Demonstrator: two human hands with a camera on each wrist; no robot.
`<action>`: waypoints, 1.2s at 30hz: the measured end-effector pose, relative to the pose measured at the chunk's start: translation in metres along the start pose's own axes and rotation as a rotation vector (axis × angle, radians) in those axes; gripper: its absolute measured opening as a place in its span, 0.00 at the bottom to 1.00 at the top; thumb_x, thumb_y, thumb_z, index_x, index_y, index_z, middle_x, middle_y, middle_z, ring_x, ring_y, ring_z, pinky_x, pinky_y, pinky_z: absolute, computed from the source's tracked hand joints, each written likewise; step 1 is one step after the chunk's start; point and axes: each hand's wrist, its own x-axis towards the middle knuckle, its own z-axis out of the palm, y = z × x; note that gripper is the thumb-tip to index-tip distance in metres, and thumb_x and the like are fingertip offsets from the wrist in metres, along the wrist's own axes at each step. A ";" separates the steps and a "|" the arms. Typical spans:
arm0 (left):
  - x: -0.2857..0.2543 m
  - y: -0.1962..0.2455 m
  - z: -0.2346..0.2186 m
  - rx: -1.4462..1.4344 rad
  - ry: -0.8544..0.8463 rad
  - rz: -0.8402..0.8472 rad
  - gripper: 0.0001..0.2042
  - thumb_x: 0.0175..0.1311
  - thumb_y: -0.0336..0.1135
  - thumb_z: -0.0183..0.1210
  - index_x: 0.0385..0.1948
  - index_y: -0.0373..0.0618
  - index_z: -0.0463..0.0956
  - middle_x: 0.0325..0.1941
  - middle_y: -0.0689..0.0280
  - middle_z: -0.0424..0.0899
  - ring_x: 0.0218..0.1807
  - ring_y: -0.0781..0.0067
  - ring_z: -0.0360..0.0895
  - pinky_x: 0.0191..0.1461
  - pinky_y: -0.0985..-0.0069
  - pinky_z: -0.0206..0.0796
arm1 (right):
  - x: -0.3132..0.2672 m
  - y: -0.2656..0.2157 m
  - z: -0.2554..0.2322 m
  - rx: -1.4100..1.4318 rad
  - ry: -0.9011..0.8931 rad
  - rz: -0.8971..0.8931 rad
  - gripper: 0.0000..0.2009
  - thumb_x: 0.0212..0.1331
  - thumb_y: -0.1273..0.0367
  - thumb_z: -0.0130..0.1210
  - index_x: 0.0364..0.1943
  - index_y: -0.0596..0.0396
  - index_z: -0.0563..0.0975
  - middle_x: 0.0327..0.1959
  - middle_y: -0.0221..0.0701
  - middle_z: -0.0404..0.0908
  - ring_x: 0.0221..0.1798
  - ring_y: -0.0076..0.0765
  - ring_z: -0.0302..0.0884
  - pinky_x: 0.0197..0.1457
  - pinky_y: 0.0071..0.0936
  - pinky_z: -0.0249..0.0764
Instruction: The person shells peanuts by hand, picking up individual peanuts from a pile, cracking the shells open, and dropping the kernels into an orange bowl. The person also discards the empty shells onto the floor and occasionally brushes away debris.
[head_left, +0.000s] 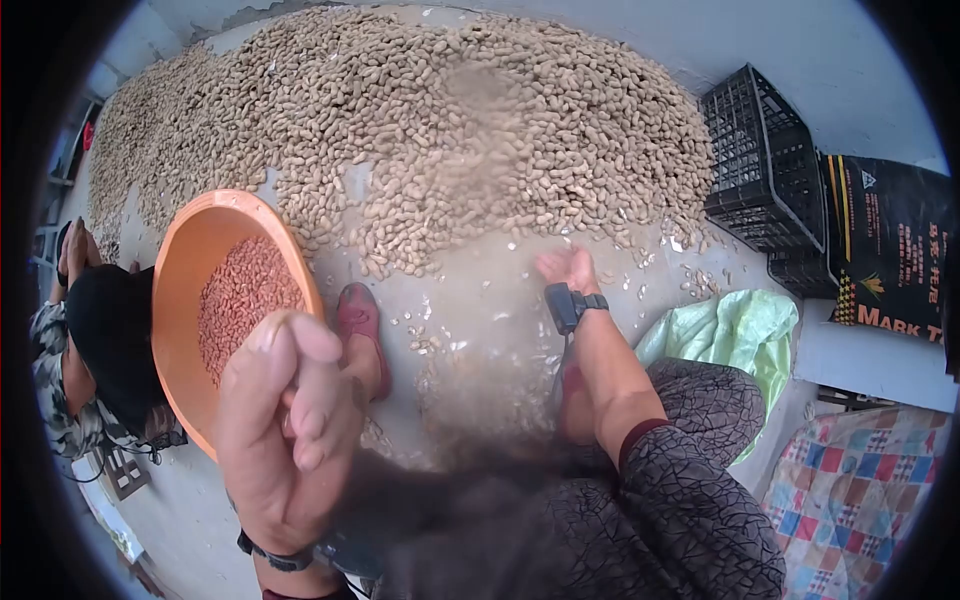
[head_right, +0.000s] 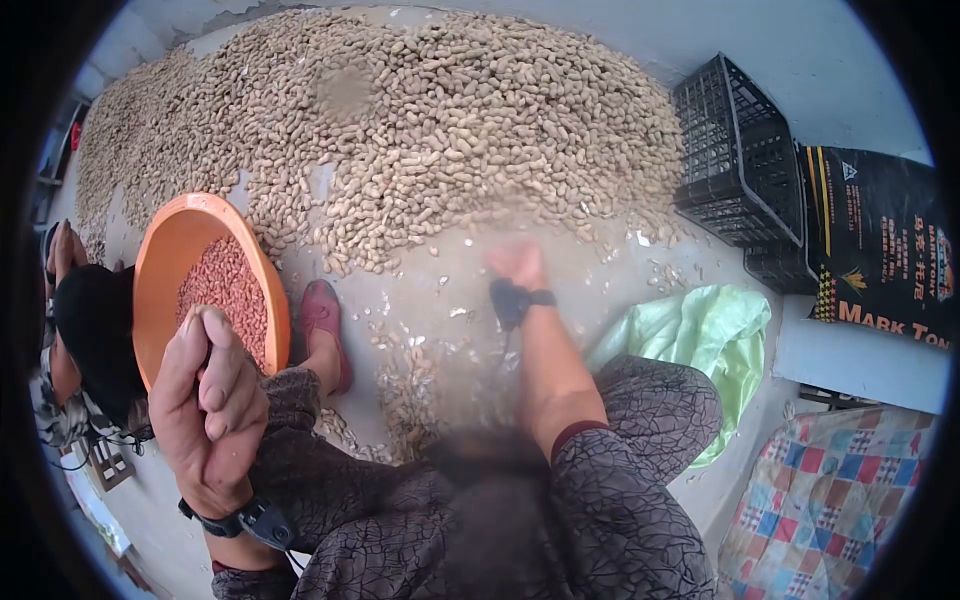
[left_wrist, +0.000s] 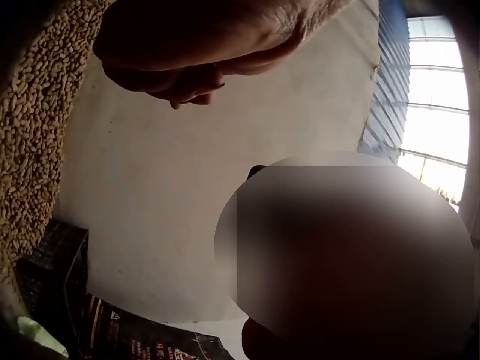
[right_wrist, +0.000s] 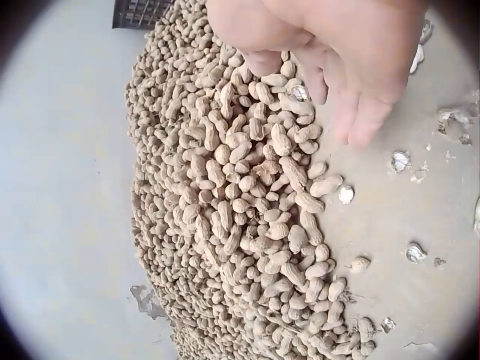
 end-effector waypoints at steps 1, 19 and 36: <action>0.003 -0.001 0.003 0.013 0.035 0.033 0.13 0.69 0.33 0.40 0.33 0.31 0.71 0.12 0.70 0.64 0.09 0.87 0.52 0.13 0.90 0.46 | 0.009 0.001 -0.002 0.008 0.010 -0.044 0.32 0.67 0.54 0.30 0.66 0.63 0.43 0.68 0.53 0.42 0.70 0.53 0.44 0.71 0.44 0.46; 0.023 -0.015 0.010 0.187 0.272 0.009 0.11 0.69 0.33 0.41 0.29 0.35 0.64 0.10 0.69 0.60 0.05 0.87 0.52 0.04 0.89 0.45 | 0.061 -0.018 0.038 0.328 -0.104 -0.062 0.19 0.60 0.58 0.47 0.49 0.57 0.65 0.45 0.38 0.69 0.47 0.41 0.67 0.51 0.38 0.69; 0.015 -0.019 0.016 0.134 -0.042 -0.036 0.12 0.67 0.32 0.44 0.39 0.31 0.71 0.18 0.69 0.69 0.14 0.88 0.56 0.17 0.90 0.47 | -0.056 -0.018 0.085 0.230 -0.514 0.147 0.16 0.54 0.70 0.45 0.46 0.64 0.71 0.42 0.49 0.74 0.34 0.37 0.72 0.27 0.22 0.71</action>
